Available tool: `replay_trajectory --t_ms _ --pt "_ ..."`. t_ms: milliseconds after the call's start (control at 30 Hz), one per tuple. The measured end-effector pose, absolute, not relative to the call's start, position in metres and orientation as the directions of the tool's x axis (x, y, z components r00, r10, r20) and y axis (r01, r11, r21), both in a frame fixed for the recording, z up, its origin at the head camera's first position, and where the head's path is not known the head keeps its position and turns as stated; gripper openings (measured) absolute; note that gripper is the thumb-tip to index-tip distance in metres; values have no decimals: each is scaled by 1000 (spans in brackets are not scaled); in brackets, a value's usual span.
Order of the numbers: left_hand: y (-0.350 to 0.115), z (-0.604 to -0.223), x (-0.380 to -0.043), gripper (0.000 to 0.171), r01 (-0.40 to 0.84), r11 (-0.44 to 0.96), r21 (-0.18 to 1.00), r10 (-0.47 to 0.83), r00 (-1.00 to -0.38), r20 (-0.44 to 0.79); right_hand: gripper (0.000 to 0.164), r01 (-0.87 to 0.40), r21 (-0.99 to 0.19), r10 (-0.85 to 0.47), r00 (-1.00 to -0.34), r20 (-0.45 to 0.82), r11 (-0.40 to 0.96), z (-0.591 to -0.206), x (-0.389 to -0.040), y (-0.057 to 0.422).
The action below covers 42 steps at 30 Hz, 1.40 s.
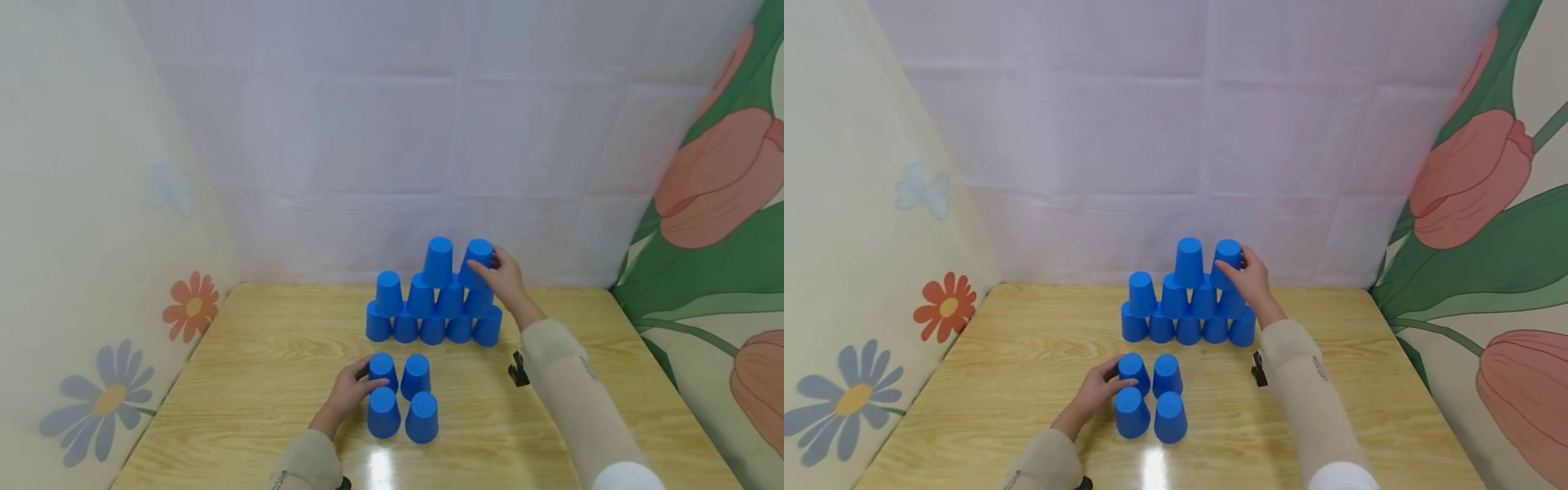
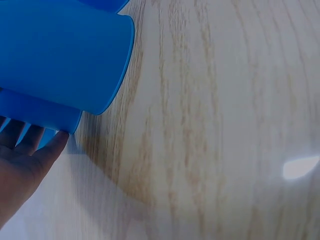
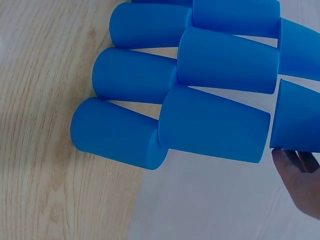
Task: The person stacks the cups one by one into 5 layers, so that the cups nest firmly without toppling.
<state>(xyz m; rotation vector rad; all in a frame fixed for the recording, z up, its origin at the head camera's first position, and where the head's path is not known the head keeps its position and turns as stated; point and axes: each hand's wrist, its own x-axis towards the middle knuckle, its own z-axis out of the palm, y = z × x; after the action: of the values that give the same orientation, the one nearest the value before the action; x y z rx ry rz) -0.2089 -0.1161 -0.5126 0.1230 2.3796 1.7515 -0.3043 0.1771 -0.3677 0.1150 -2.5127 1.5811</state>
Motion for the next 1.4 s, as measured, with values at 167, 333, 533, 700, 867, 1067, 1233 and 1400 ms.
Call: replay_trajectory --t_ms 167,333,533,700,867,1067,1233,1400 --pt "-117 -512 -208 60 -55 304 951 178 -978 -113 64 -146 -884 24 -984 174 445 -368 -308 175" --pt "-117 -511 -207 62 -67 308 949 184 -975 -128 65 -145 -886 15 -985 169 441 -367 -308 172" --pt "-117 -506 -206 60 -75 287 955 195 -971 -135 64 -135 -885 26 -986 163 445 -366 -309 171" --pt "-115 -491 -200 56 -60 278 959 208 -971 -121 63 -136 -886 25 -986 163 444 -367 -309 172" --pt "-117 -509 -208 58 -59 289 956 195 -973 -119 62 -137 -887 20 -987 162 442 -367 -310 172" --pt "-115 -512 -207 58 -51 285 957 178 -978 -106 63 -124 -889 22 -989 149 440 -366 -309 172" --pt "-115 -510 -207 55 -38 277 960 181 -979 -91 64 -121 -894 23 -989 145 431 -364 -308 173" --pt "-116 -511 -207 56 -38 282 959 181 -979 -93 67 -115 -899 22 -990 137 423 -362 -306 175"
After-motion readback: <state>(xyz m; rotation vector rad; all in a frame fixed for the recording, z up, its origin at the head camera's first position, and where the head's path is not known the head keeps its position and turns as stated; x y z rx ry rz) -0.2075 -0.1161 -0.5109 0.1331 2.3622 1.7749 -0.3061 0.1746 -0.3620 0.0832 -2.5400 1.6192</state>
